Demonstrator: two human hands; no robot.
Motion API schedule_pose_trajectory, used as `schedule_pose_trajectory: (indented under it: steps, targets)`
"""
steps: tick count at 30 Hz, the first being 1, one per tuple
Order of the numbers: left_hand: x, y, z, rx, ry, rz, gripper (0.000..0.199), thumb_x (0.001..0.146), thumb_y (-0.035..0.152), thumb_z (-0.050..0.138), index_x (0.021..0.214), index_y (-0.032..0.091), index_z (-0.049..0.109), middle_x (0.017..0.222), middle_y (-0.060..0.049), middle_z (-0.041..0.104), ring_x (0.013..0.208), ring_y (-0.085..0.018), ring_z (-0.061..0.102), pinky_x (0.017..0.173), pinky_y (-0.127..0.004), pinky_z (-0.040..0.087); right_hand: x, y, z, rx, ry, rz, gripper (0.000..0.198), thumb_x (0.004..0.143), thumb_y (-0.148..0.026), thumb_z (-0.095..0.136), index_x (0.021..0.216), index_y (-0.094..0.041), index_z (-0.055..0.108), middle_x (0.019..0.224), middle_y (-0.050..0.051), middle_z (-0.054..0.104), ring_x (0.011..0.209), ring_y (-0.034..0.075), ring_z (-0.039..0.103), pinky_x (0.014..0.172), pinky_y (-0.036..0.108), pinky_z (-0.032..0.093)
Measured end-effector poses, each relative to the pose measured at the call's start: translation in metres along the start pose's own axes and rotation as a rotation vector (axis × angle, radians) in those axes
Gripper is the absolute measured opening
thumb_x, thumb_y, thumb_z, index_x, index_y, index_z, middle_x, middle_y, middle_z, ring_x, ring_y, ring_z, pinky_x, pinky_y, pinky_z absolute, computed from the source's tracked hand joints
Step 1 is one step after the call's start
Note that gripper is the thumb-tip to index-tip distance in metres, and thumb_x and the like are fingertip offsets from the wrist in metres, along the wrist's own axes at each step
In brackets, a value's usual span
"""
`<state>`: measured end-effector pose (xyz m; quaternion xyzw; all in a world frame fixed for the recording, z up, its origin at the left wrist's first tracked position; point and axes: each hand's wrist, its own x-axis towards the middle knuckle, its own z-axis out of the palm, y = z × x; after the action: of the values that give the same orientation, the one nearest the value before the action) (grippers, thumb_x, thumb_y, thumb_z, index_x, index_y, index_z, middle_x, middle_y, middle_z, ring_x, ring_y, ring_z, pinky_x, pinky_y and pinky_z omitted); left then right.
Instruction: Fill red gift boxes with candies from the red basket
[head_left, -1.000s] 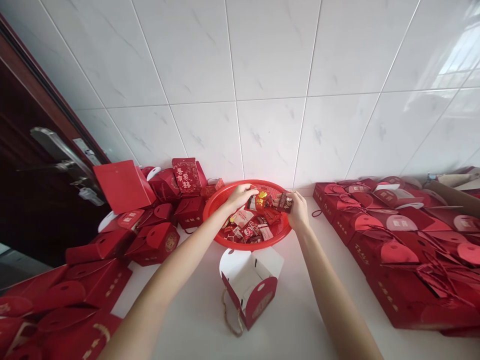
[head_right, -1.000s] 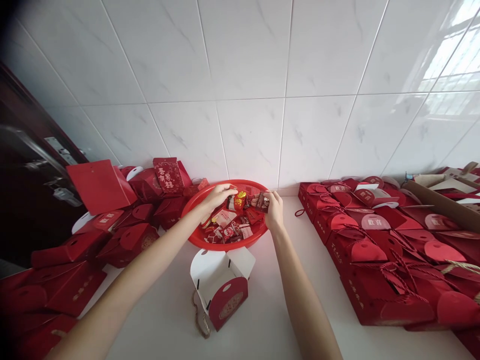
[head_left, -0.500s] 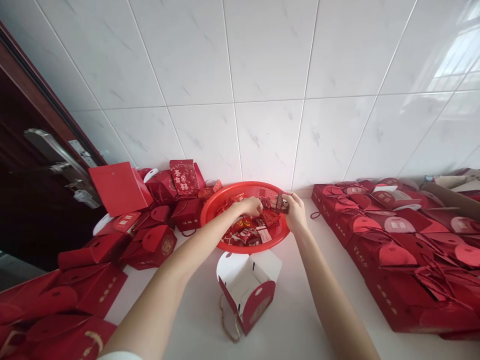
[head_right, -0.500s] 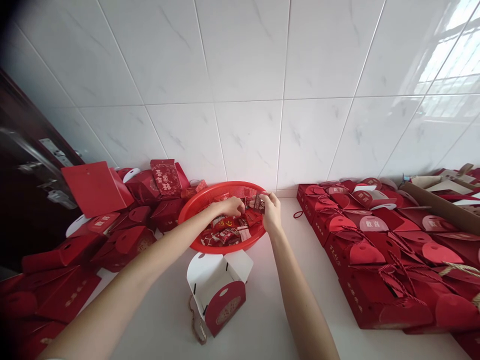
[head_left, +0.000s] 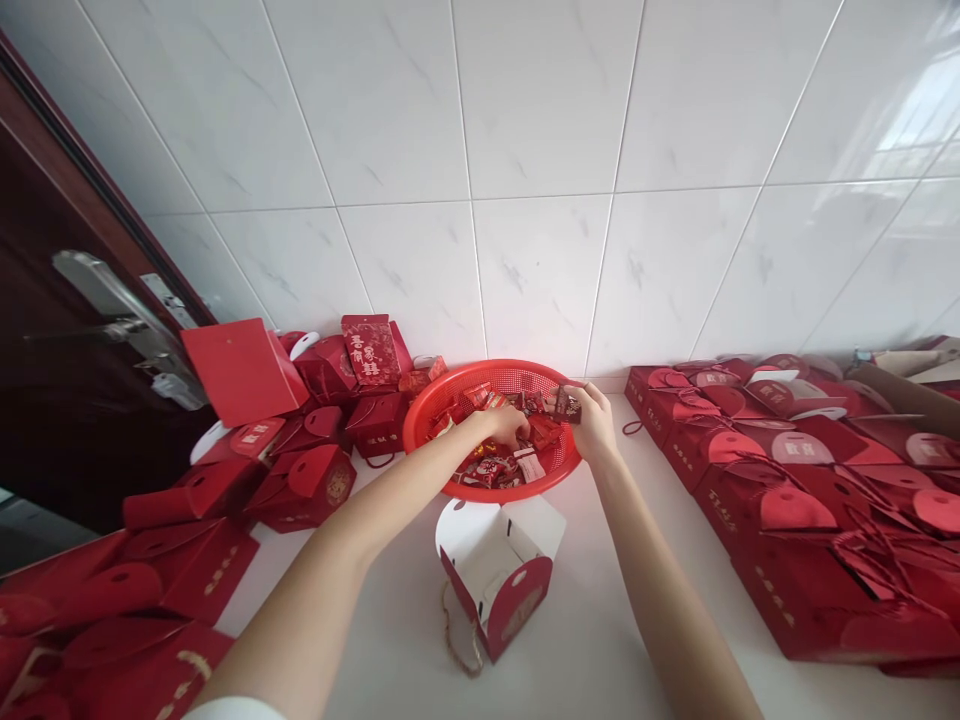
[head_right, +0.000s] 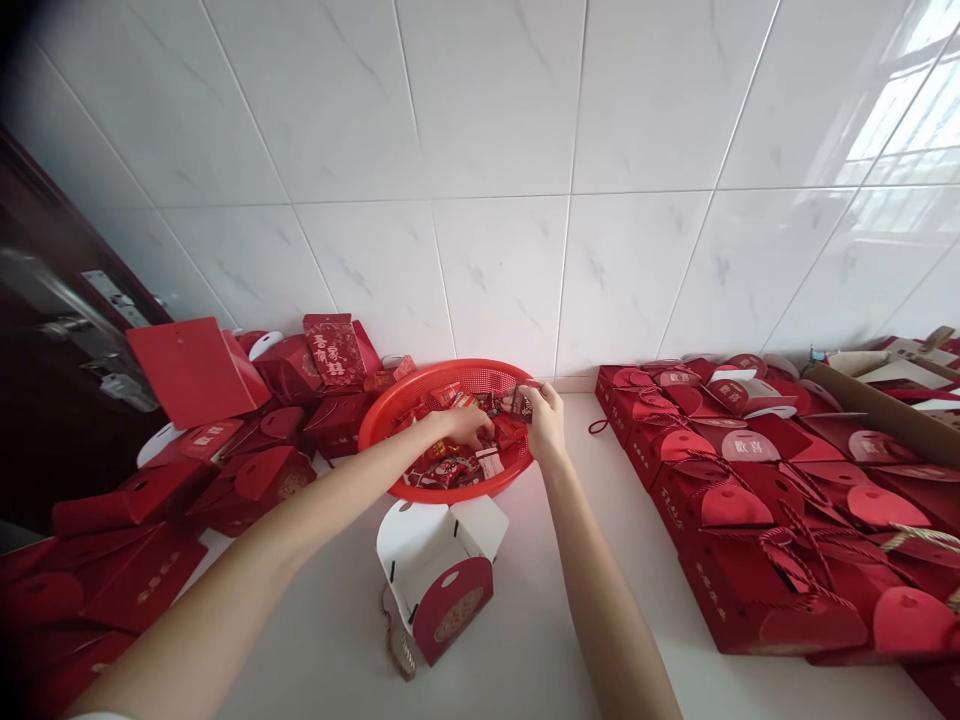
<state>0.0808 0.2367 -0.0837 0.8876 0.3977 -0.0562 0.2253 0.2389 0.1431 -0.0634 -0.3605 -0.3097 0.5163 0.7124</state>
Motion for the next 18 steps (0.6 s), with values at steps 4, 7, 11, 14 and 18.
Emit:
schedule_pose_trajectory:
  steps: [4, 7, 11, 14, 18]
  targets:
    - [-0.001, 0.000, -0.004, -0.064, -0.019, -0.023, 0.007, 0.059, 0.022, 0.074, 0.056, 0.025, 0.070, 0.060, 0.002, 0.069, 0.058, -0.016, 0.056, 0.062, -0.027, 0.040, 0.000, 0.001, 0.001, 0.002, 0.006, -0.002, 0.014, 0.058, -0.028, 0.071, 0.065, -0.021, 0.061, 0.066, 0.001, 0.071, 0.059, 0.019, 0.066, 0.057, 0.032, 0.056]
    - [-0.006, -0.003, -0.007, -0.112, 0.032, -0.043, 0.026, 0.065, 0.031, 0.072, 0.043, 0.022, 0.060, 0.046, 0.000, 0.057, 0.049, -0.015, 0.048, 0.057, -0.029, 0.037, 0.000, 0.001, 0.000, 0.003, 0.008, 0.002, 0.015, 0.057, -0.028, 0.072, 0.065, -0.021, 0.061, 0.066, 0.001, 0.071, 0.059, 0.019, 0.066, 0.057, 0.033, 0.056]
    - [-0.015, -0.007, -0.009, -0.180, 0.093, -0.059, 0.037, 0.067, 0.036, 0.072, 0.039, 0.023, 0.051, 0.045, 0.000, 0.053, 0.047, -0.016, 0.046, 0.055, -0.030, 0.035, 0.000, 0.000, 0.001, 0.006, 0.007, 0.008, 0.015, 0.056, -0.027, 0.072, 0.064, -0.022, 0.061, 0.065, 0.001, 0.071, 0.058, 0.019, 0.065, 0.059, 0.033, 0.057]
    - [-0.021, -0.009, -0.011, -0.207, 0.113, -0.083, 0.039, 0.069, 0.037, 0.072, 0.040, 0.023, 0.049, 0.048, -0.001, 0.053, 0.048, -0.016, 0.045, 0.056, -0.031, 0.035, 0.000, -0.001, 0.001, 0.009, 0.004, 0.014, 0.014, 0.056, -0.027, 0.072, 0.063, -0.022, 0.060, 0.064, 0.001, 0.072, 0.058, 0.019, 0.065, 0.058, 0.033, 0.057]
    - [-0.028, -0.010, -0.011, -0.208, 0.099, -0.122, 0.036, 0.068, 0.034, 0.071, 0.041, 0.023, 0.048, 0.044, 0.001, 0.046, 0.044, -0.015, 0.040, 0.053, -0.031, 0.032, 0.001, 0.000, 0.001, 0.032, 0.004, 0.019, 0.013, 0.058, -0.029, 0.069, 0.065, -0.022, 0.060, 0.063, 0.001, 0.070, 0.058, 0.022, 0.067, 0.054, 0.033, 0.055]
